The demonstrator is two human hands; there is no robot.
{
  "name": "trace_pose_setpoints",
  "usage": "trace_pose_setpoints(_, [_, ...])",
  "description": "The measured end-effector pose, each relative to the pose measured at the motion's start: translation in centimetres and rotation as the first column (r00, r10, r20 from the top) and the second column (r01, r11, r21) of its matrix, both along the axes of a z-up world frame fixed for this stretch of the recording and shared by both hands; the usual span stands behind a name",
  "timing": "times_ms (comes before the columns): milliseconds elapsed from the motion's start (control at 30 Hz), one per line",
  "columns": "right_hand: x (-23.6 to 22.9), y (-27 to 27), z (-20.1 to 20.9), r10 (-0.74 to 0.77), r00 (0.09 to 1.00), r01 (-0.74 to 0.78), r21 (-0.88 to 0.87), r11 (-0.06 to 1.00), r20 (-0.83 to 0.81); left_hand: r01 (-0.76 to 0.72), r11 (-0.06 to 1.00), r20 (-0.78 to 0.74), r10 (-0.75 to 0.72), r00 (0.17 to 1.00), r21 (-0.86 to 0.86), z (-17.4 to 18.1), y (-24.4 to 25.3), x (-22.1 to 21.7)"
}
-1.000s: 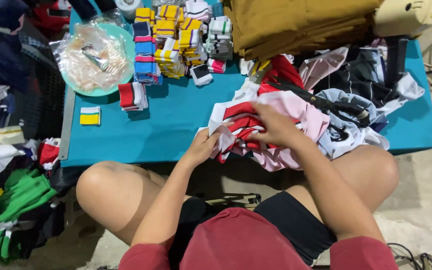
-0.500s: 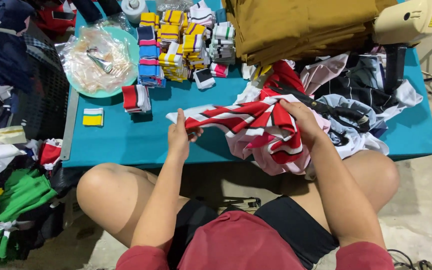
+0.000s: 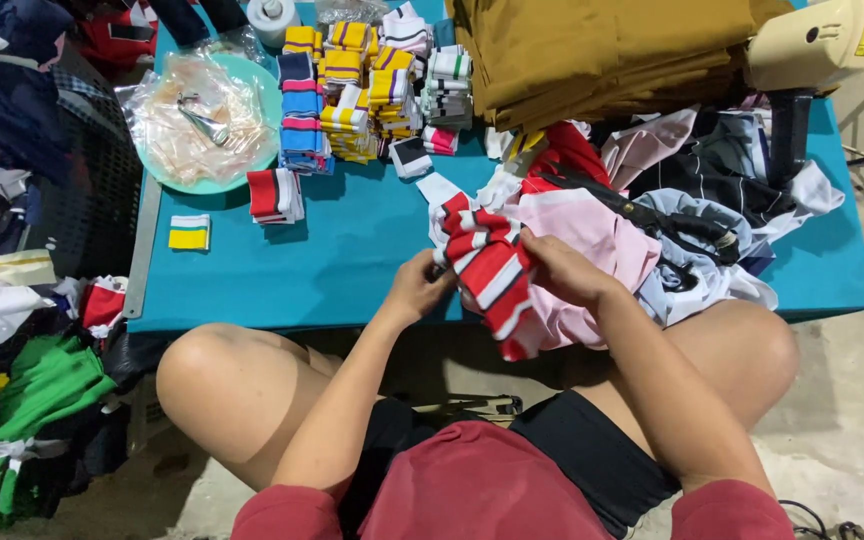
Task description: Folding and trimming small fabric strips on a work table.
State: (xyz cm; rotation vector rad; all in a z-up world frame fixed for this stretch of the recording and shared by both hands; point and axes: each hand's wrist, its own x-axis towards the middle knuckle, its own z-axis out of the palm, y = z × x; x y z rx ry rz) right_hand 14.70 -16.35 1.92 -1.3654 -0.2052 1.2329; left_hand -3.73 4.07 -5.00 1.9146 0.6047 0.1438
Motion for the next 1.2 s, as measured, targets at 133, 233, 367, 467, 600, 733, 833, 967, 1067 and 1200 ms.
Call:
trace_pose_setpoints(133, [-1.4,1.2,3.7,0.220,0.963,-0.200,-0.137,0.970,0.153,0.073,0.970,0.097,-0.052,0.994,-0.231,7.2,-1.1,-0.3])
trace_pose_setpoints(233, [-2.0,1.2,3.1,0.300,0.902,-0.247,-0.200,0.948,0.310,-0.066,0.794,-0.072,0.028,0.997,-0.604,11.8,-1.5,-0.7])
trace_pose_setpoints(367, [-2.1,1.6,3.0,0.209,0.648,-0.101,-0.189,0.977,0.732,0.038,0.860,0.045,-0.018,0.999,-0.510,2.5,-0.4,-0.5])
trace_pose_setpoints(467, [-1.5,1.6,2.6,0.097,0.644,0.018,-0.142,0.990,0.759,-0.034,0.853,-0.045,0.012,0.999,-0.520,4.2,-1.2,-0.7])
trace_pose_setpoints(600, [-0.6,1.8,2.4,-0.020,0.741,0.094,-0.074,0.993,0.671,0.037,0.818,-0.044,-0.077,0.996,-0.574,6.7,-0.9,-0.9])
trace_pose_setpoints(733, [-0.5,1.4,2.2,-0.047,0.800,0.046,0.018,0.999,0.599,0.160,0.834,-0.014,-0.197,0.980,-0.528,6.4,-0.3,-1.2])
trace_pose_setpoints(833, [0.8,1.1,1.4,0.043,0.654,0.092,-0.135,0.987,0.755,0.055,0.819,0.027,-0.048,0.998,-0.571,6.2,0.1,-1.1])
trace_pose_setpoints(967, [2.5,0.7,-0.3,-0.005,0.694,0.169,-0.157,0.973,0.720,-0.067,0.815,0.062,0.125,0.990,-0.576,6.7,0.8,-0.6])
trace_pose_setpoints(1067, [1.2,0.5,1.7,-0.124,0.782,0.184,-0.037,0.982,0.611,0.005,0.864,0.060,0.029,0.998,-0.504,10.7,0.2,-1.3])
trace_pose_setpoints(1200, [0.5,-0.1,3.7,-0.335,0.848,0.282,0.185,0.941,0.411,0.321,0.935,-0.196,-0.347,0.917,-0.151,10.0,1.8,-1.2])
